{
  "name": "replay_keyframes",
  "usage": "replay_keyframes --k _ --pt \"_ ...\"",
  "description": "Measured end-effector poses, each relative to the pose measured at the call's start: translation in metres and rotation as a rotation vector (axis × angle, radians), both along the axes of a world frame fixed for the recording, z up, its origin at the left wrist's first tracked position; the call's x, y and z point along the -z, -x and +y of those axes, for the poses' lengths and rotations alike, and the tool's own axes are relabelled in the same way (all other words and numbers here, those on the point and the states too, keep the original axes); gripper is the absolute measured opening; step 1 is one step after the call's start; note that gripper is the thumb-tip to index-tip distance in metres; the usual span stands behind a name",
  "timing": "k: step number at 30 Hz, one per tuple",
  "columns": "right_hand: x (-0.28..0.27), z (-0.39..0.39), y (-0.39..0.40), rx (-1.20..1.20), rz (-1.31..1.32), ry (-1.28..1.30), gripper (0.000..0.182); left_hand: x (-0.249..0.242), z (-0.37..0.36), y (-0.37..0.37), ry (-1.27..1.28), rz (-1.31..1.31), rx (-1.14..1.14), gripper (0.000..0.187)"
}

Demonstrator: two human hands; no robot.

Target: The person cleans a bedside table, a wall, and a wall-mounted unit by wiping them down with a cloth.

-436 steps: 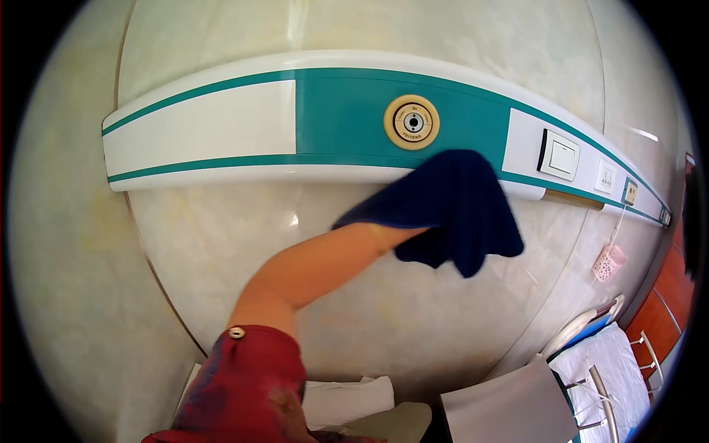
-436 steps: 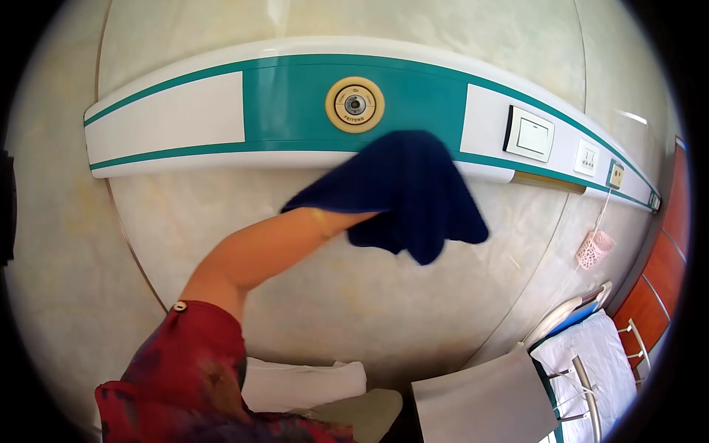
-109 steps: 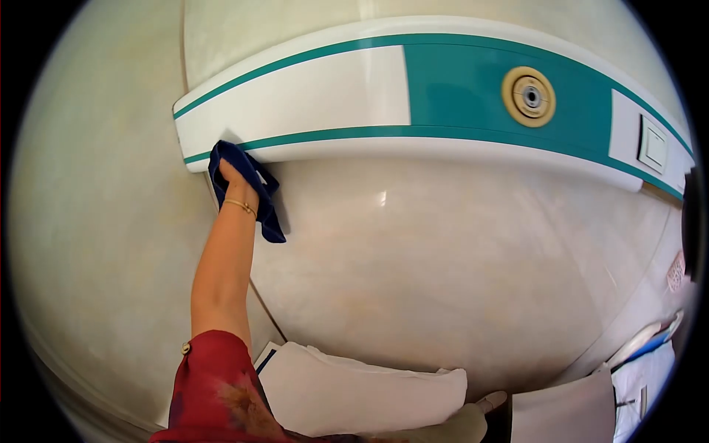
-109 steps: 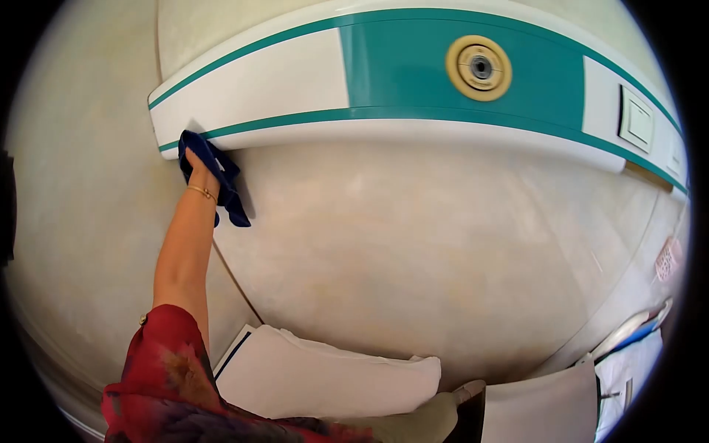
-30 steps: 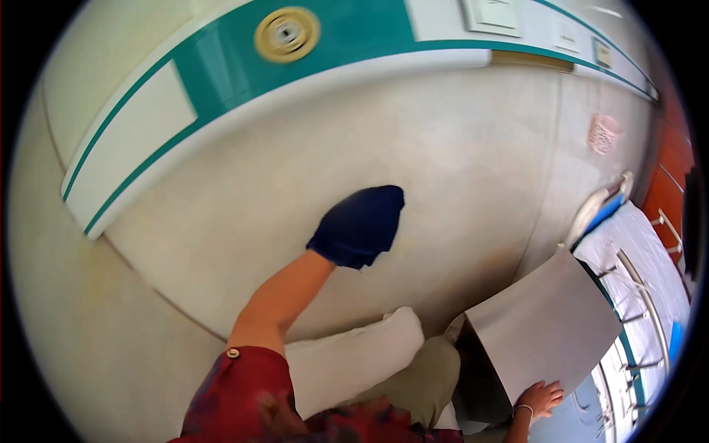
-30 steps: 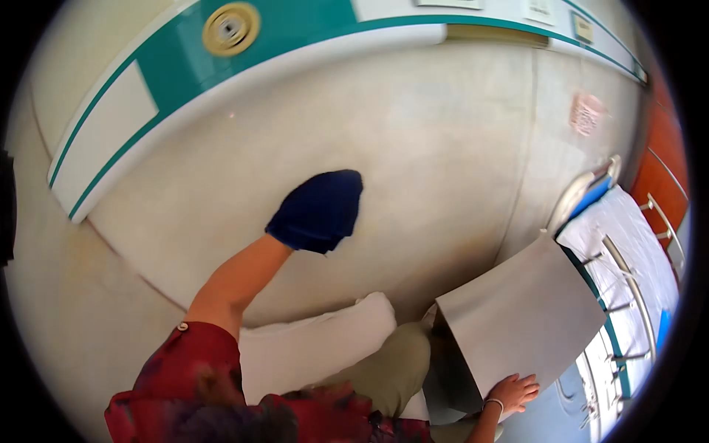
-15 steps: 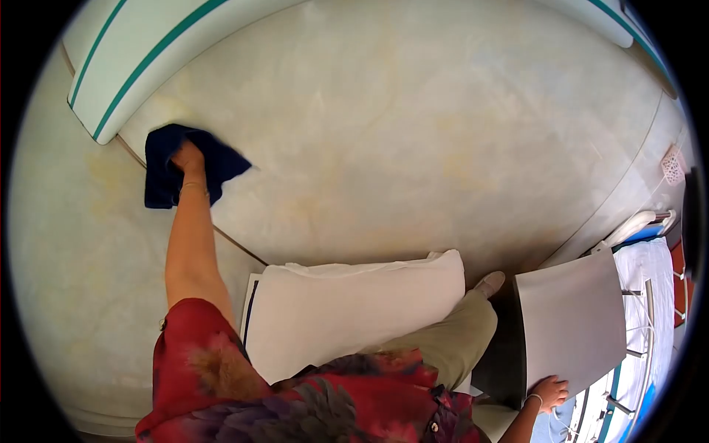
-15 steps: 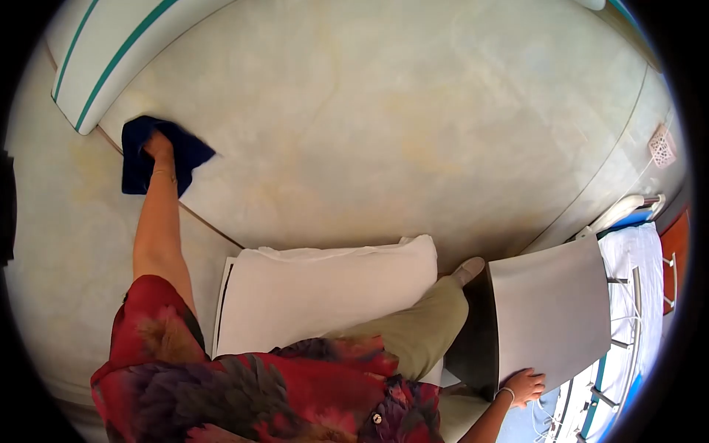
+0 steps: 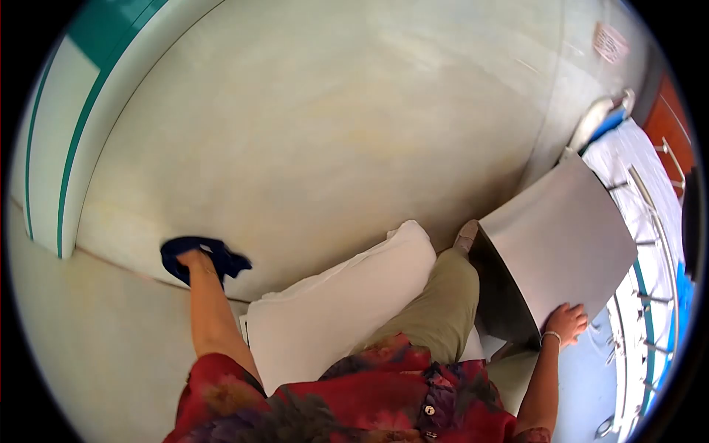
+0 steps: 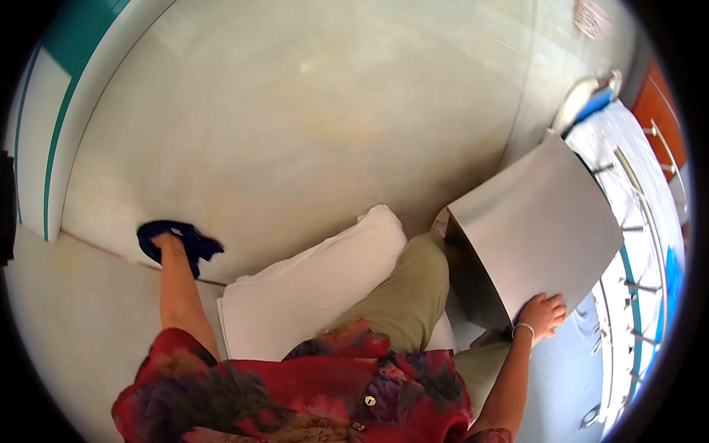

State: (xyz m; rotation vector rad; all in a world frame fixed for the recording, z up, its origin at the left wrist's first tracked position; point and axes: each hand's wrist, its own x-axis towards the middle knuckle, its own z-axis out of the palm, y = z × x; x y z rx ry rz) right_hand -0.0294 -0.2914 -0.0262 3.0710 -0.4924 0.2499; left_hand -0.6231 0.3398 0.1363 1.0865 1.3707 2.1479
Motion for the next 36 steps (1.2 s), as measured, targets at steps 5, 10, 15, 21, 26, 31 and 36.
replay_keyframes --k 5,10,15,21,26,31,36 --pt "-0.019 0.009 0.005 0.058 0.086 -0.005 0.044 0.033 -0.025 -0.119 0.026 -0.001 -0.289 0.029" --pt "-0.015 0.009 0.004 0.042 0.063 -0.017 0.043 -0.006 -0.067 -0.244 0.302 1.408 -0.432 0.019" --pt "-0.013 0.006 0.001 0.041 0.073 -0.015 0.042 -0.059 -0.148 -0.402 -0.329 1.844 -0.019 0.020" --pt "-0.019 0.010 0.002 0.050 0.107 -0.018 0.043 -0.023 -0.129 -0.522 -0.831 1.498 0.285 0.045" --pt "-0.023 0.011 0.003 0.046 0.120 -0.042 0.045 0.006 -0.166 -0.574 -0.815 1.660 0.651 0.043" --pt "-0.013 0.010 0.003 0.038 0.095 -0.009 0.045 0.041 -0.186 -0.606 -0.738 1.816 0.925 0.042" --pt "-0.014 0.009 0.003 0.028 0.097 0.006 0.045 0.079 -0.198 -0.607 -0.580 1.981 1.121 0.040"
